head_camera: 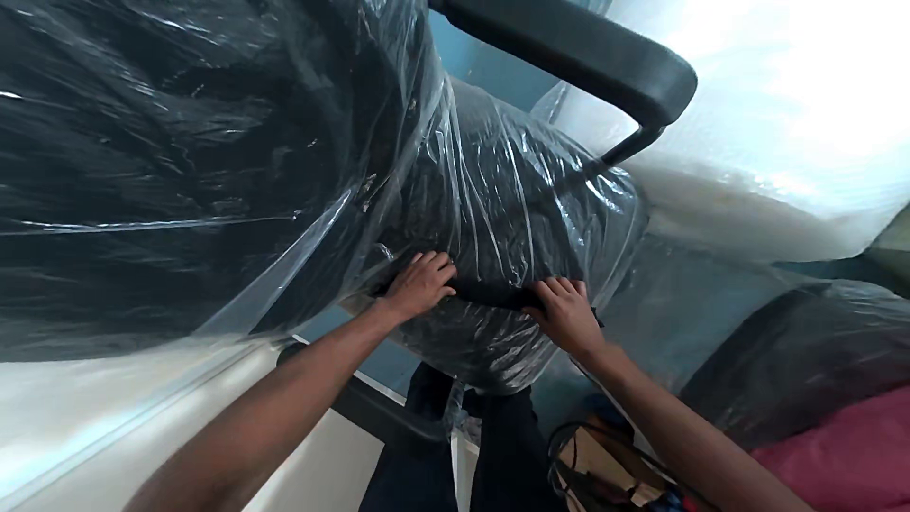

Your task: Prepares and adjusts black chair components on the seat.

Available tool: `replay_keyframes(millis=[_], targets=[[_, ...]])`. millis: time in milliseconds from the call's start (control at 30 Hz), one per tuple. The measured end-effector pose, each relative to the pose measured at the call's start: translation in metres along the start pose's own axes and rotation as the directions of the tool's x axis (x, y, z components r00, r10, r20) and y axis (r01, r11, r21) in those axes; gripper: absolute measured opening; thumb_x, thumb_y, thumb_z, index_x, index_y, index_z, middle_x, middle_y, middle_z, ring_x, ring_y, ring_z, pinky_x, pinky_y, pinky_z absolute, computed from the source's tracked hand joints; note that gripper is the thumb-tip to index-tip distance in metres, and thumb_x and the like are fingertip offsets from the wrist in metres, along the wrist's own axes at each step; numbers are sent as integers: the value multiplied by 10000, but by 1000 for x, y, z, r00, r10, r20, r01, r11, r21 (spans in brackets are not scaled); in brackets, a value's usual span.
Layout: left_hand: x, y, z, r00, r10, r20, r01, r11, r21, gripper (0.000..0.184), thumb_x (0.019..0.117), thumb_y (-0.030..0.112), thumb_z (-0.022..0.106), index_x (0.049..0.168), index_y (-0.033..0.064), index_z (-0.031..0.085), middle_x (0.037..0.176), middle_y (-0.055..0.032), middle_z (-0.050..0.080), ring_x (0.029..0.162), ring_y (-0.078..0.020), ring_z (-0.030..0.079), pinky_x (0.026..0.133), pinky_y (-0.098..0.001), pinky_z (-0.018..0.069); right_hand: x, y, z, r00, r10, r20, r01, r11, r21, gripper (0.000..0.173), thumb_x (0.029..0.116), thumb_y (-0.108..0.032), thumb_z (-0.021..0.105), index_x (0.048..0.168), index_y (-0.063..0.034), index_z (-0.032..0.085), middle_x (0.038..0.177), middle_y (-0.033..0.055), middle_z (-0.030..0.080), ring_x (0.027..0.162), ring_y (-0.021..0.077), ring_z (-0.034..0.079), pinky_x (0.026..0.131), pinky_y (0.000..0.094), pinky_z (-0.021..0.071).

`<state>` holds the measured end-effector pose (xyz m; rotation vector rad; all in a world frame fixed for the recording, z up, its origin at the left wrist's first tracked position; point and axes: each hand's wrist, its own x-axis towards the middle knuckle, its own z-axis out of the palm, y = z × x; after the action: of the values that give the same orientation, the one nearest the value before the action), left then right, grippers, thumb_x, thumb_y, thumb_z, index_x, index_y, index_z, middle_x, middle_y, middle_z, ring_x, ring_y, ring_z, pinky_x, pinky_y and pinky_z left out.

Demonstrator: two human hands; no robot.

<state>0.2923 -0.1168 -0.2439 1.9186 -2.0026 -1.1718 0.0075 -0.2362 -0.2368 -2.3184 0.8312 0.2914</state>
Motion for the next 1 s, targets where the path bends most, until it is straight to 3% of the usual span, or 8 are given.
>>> replay_keyframes(millis=[67,133,233,367,600,800,933,1000], targets=[[2,-6,-5,998,50,30,-49,997,-60,218,995,188,674,1068,-14,716,1114,-201,690,1096,-386,655,982,-544,503,2,1,-11,992,51,114,-66,990,128,220,917,-160,781,1017,26,718,984,223,678,1001,437,645,906,629,478],[2,-10,-17,994,51,99,-33,984,-176,248,1037,174,605,1119,-41,698,1085,-212,710,1080,-374,681,1001,-532,510,5,2,-25,970,78,232,-136,960,246,214,963,-167,731,1028,37,711,1012,221,673,1005,410,652,907,600,505],[7,-13,-35,977,-17,212,99,919,-383,269,1071,166,544,1185,-48,661,1036,-234,711,991,-363,702,929,-550,535,10,4,-45,920,123,373,-280,872,402,190,1028,-156,639,1093,16,684,950,191,695,859,317,685,806,535,546],[12,-22,-41,958,-96,272,223,845,-487,268,1083,183,521,1161,-33,659,991,-187,675,899,-274,649,857,-482,528,11,12,-50,900,145,411,-354,795,493,205,1052,-162,595,1042,22,685,861,156,669,770,243,638,753,459,533],[10,-37,-45,934,-155,322,282,875,-395,321,1002,282,687,1060,-34,693,921,-179,690,868,-277,662,858,-486,536,10,26,-42,905,171,389,-360,795,488,193,1023,-180,647,963,-3,693,777,109,657,687,196,611,675,408,520],[12,-47,-47,931,-155,330,229,953,-197,415,1032,385,618,1000,-19,704,880,-196,695,899,-354,688,867,-568,526,11,27,-46,891,158,426,-366,804,468,151,1002,-166,679,999,-18,706,797,103,672,695,192,623,674,403,526],[5,-62,-49,951,-185,247,217,970,-108,472,1056,417,561,977,-29,693,828,-218,687,859,-402,700,813,-610,538,1,41,-52,893,226,388,-377,848,373,226,1032,-223,640,1025,-6,703,828,145,671,731,267,644,710,501,538],[-1,-72,-54,955,-211,210,231,970,-74,480,1059,422,550,963,-29,683,809,-222,678,840,-413,698,789,-614,537,-7,52,-59,899,269,346,-391,848,356,230,1038,-222,628,994,-5,691,769,132,644,658,249,613,639,474,521]])
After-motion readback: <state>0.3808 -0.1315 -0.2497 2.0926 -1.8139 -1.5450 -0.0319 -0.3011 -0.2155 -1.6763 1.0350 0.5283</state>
